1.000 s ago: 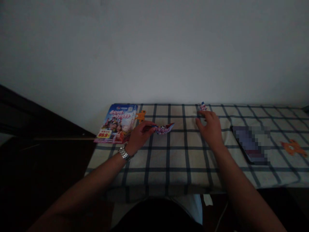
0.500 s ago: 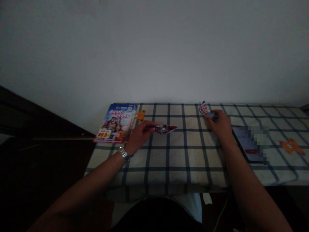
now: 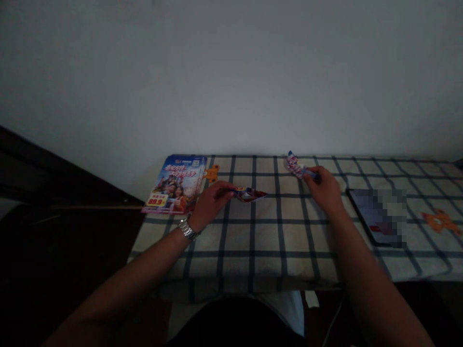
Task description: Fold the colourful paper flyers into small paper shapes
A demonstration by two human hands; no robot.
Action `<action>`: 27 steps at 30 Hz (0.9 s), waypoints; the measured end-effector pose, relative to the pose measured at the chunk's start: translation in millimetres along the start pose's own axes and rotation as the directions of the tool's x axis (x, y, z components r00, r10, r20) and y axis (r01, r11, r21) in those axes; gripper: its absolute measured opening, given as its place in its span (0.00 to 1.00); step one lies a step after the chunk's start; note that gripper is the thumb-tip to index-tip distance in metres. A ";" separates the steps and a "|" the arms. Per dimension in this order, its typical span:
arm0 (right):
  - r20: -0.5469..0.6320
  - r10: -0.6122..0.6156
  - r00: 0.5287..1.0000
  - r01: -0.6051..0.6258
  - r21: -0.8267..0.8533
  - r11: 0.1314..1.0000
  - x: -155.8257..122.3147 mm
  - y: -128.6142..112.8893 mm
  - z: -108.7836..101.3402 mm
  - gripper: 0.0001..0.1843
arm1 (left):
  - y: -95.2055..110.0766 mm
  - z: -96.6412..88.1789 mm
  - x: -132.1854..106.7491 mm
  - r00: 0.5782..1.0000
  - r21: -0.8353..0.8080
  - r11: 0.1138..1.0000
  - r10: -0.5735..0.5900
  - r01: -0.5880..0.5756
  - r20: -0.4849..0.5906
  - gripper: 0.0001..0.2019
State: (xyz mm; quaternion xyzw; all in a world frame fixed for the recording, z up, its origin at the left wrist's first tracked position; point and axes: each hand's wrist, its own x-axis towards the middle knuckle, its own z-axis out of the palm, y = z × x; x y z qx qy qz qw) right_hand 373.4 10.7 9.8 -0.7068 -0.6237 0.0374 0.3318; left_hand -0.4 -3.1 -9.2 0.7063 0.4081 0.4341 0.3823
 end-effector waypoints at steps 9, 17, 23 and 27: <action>0.174 -0.111 0.979 0.033 0.400 0.916 -18.6 -63.4 11.2 0.18 | 0.6 -1.1 0.9 1.000 0.016 1.000 -0.005 0.005 -0.012 0.06; 0.201 -0.276 0.940 0.119 0.563 0.818 -37.6 -82.4 33.1 0.14 | -1.8 -0.5 0.7 1.000 0.023 1.000 -0.017 0.017 -0.012 0.06; 0.222 -0.375 0.900 0.187 0.581 0.792 -45.4 -85.2 39.6 0.09 | 0.2 -0.7 0.4 0.999 0.041 0.999 -0.028 0.029 -0.015 0.08; 0.198 -0.416 0.888 0.239 0.573 0.784 -47.8 -83.1 44.4 0.08 | -0.8 -1.0 0.2 0.999 0.075 0.996 -0.035 0.037 -0.017 0.08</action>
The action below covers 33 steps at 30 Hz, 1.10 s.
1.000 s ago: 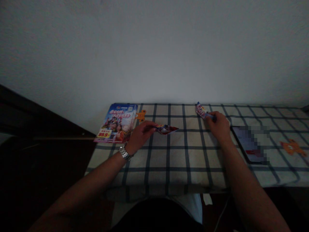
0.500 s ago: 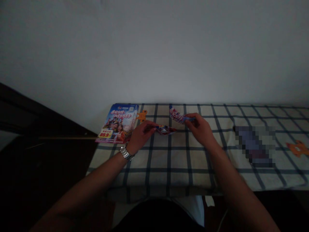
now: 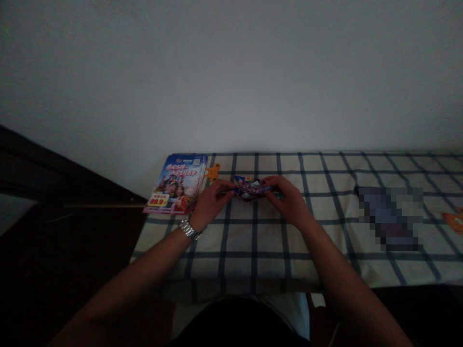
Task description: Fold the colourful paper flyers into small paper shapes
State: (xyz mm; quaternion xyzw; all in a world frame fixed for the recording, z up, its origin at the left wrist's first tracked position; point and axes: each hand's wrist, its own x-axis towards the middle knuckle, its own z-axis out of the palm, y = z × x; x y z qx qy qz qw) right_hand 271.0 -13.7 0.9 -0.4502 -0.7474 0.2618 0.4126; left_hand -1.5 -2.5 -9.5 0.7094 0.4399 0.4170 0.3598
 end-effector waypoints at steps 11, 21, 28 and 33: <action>0.010 -0.040 0.999 0.041 -0.020 0.999 -2.7 1.3 7.3 0.08 | -4.4 1.8 -0.5 1.000 -0.019 1.000 -0.012 0.012 0.001 0.08; 0.047 -0.109 0.993 0.114 -0.112 0.987 0.5 -2.8 8.3 0.08 | -7.3 1.8 -0.7 1.000 -0.022 1.000 -0.019 0.020 0.007 0.08; 0.073 -0.117 0.990 0.126 -0.148 0.981 0.3 -5.5 8.7 0.08 | -2.9 0.7 -1.4 1.000 -0.045 0.999 0.003 -0.002 0.016 0.27; 0.086 -0.131 0.988 0.143 -0.154 0.978 -0.5 -7.4 9.8 0.09 | 0.8 -1.8 -2.2 0.997 0.053 0.996 0.064 -0.066 0.042 0.19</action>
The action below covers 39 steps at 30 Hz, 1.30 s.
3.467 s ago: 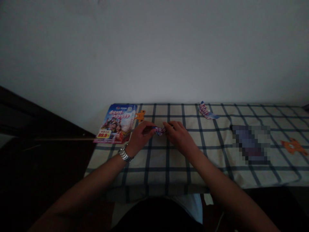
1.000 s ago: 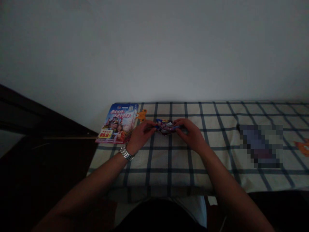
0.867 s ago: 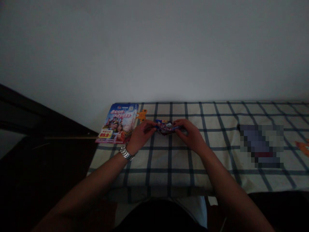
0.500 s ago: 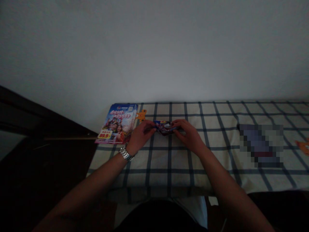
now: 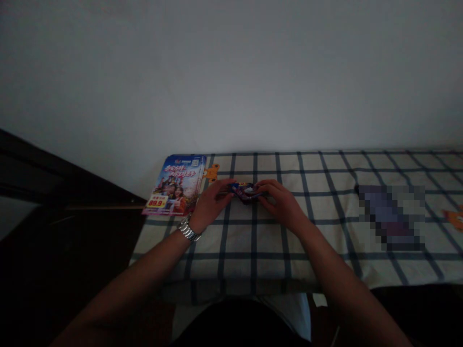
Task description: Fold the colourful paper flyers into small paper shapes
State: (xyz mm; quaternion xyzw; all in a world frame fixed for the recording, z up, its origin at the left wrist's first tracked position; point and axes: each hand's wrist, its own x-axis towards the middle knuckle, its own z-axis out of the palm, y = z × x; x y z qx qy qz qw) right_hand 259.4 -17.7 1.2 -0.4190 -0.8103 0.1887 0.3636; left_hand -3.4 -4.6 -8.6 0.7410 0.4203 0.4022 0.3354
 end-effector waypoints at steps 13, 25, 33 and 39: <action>0.060 -0.020 0.998 0.024 -0.078 0.997 -3.6 -1.2 3.4 0.10 | 3.5 -3.3 1.0 1.000 0.025 1.000 0.001 -0.001 0.024 0.11; 0.100 -0.035 0.994 0.047 -0.121 0.992 -5.5 -3.4 2.6 0.21 | -0.8 -3.5 1.6 0.998 0.041 0.998 -0.050 0.049 0.038 0.11; 0.130 -0.064 0.989 0.090 -0.199 0.976 -10.7 5.0 7.0 0.29 | -3.2 -2.6 2.5 0.999 0.056 0.998 -0.044 0.043 0.030 0.10; 0.123 -0.051 0.991 0.074 -0.191 0.979 -9.8 5.3 8.9 0.30 | -4.0 -1.1 3.2 0.998 0.051 0.997 -0.064 0.062 0.028 0.10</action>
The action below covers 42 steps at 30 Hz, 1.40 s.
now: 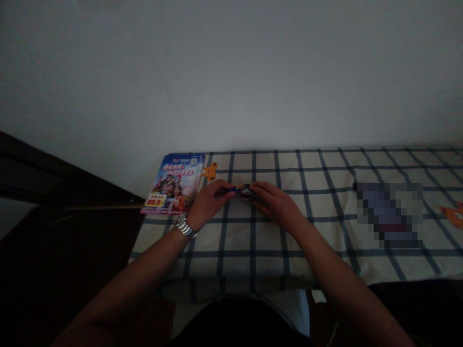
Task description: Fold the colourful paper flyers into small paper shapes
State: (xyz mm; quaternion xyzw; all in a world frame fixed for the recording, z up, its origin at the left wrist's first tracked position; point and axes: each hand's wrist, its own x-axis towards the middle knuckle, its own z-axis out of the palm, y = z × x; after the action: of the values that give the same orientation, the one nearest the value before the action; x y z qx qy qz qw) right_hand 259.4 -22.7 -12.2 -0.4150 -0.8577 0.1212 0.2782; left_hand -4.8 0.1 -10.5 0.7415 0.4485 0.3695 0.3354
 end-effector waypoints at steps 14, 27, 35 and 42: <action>-0.057 0.019 0.998 -0.016 0.056 0.998 1.2 -2.6 1.1 0.34 | 5.6 -1.7 -1.1 0.998 -0.040 0.999 -0.035 0.033 -0.044 0.12; -0.017 0.043 0.999 -0.040 0.146 0.988 1.7 -5.2 -3.7 0.34 | 10.6 -4.0 -4.2 0.970 0.107 0.968 0.215 -0.227 0.110 0.26; -0.031 0.049 0.998 -0.045 0.098 0.994 1.2 -3.9 -1.6 0.26 | 11.6 -2.6 -3.5 0.977 0.102 0.975 0.190 -0.199 0.093 0.24; -0.026 0.064 0.998 -0.060 0.128 0.990 1.0 -4.7 -0.9 0.25 | 10.1 -1.9 -4.0 0.976 0.095 0.974 0.198 -0.206 0.092 0.24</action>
State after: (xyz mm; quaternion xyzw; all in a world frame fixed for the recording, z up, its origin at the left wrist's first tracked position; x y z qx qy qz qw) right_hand 256.4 -24.9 -9.0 -0.4245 -0.8307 0.1782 0.3130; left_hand -3.5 -7.0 -2.2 0.8141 0.3754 0.3473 0.2751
